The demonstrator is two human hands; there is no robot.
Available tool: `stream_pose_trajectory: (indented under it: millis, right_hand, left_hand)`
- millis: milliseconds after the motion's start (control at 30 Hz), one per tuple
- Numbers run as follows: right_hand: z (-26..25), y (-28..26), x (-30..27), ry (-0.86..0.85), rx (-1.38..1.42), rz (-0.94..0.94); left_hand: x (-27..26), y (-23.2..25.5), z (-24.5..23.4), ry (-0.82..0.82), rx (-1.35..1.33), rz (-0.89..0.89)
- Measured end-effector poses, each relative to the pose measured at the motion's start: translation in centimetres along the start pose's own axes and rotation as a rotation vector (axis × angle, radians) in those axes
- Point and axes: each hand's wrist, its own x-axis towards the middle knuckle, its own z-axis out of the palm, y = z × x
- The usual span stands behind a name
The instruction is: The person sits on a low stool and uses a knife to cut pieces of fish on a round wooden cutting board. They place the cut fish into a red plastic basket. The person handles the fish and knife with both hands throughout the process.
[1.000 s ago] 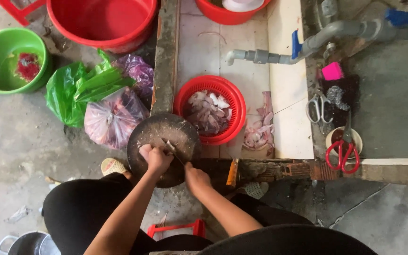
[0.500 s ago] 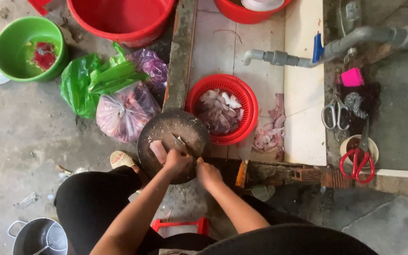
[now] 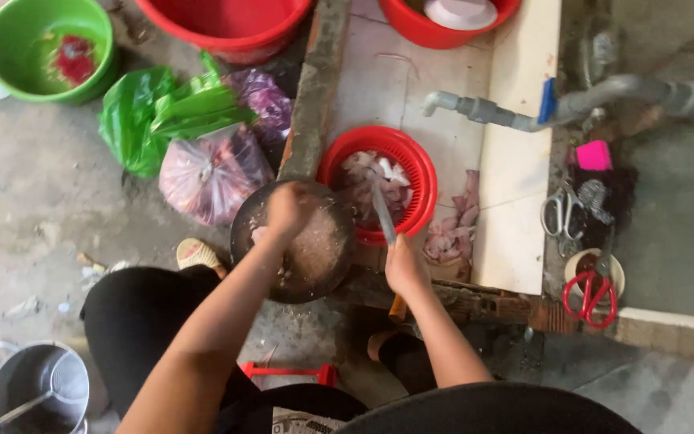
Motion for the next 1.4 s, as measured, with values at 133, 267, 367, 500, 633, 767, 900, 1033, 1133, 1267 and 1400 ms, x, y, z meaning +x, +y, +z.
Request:
stream_pose_trajectory:
  millis: [133, 267, 367, 500, 633, 767, 900, 1033, 1133, 1267, 1400]
  right_hand:
    - [2.0, -1.1, -2.3, -0.336, 0.046, 0.124]
    - [3.0, -3.9, -4.2, -0.460, 0.003, 0.134]
    - [2.7, -6.0, -5.8, -0.468, 0.016, 0.115]
    - [2.8, -8.1, -7.8, -0.476, -0.105, 0.100]
    - [3.2, -9.7, -9.2, -0.514, -0.170, -0.007]
    - [4.8, -9.9, -8.5, -0.518, -0.233, -0.080]
    - [6.3, -9.1, -7.2, -0.504, -0.238, -0.086]
    - [6.7, -9.1, -6.7, -0.532, -0.203, -0.080]
    - [6.9, -9.3, -6.2, -0.537, -0.193, -0.081]
    - [6.5, -9.8, -6.1, -0.538, -0.217, -0.083]
    - [6.6, -9.6, -6.2, -0.547, -0.213, -0.088]
  left_hand:
    - [-4.8, -4.8, -5.3, 0.073, 0.441, -0.338]
    - [-4.7, -8.6, -2.0, -0.043, 0.414, -0.286]
    - [-6.9, -6.2, -1.1, -0.062, 0.345, 0.046]
    - [-1.9, -14.2, 4.2, -0.059, 0.589, 0.295]
    - [-3.3, -12.9, 2.7, -0.021, 0.630, 0.302]
    - [-4.2, -12.4, 2.7, 0.026, 0.655, 0.212]
    - [-4.6, -12.4, 2.8, 0.063, 0.668, 0.260]
    - [-4.8, -12.2, 2.2, 0.058, 0.641, 0.344]
    - [-4.5, -12.7, 2.3, 0.048, 0.603, 0.348]
    - [-3.8, -13.7, 2.8, 0.069, 0.666, 0.392]
    - [-4.1, -12.9, 3.1, 0.090, 0.673, 0.380]
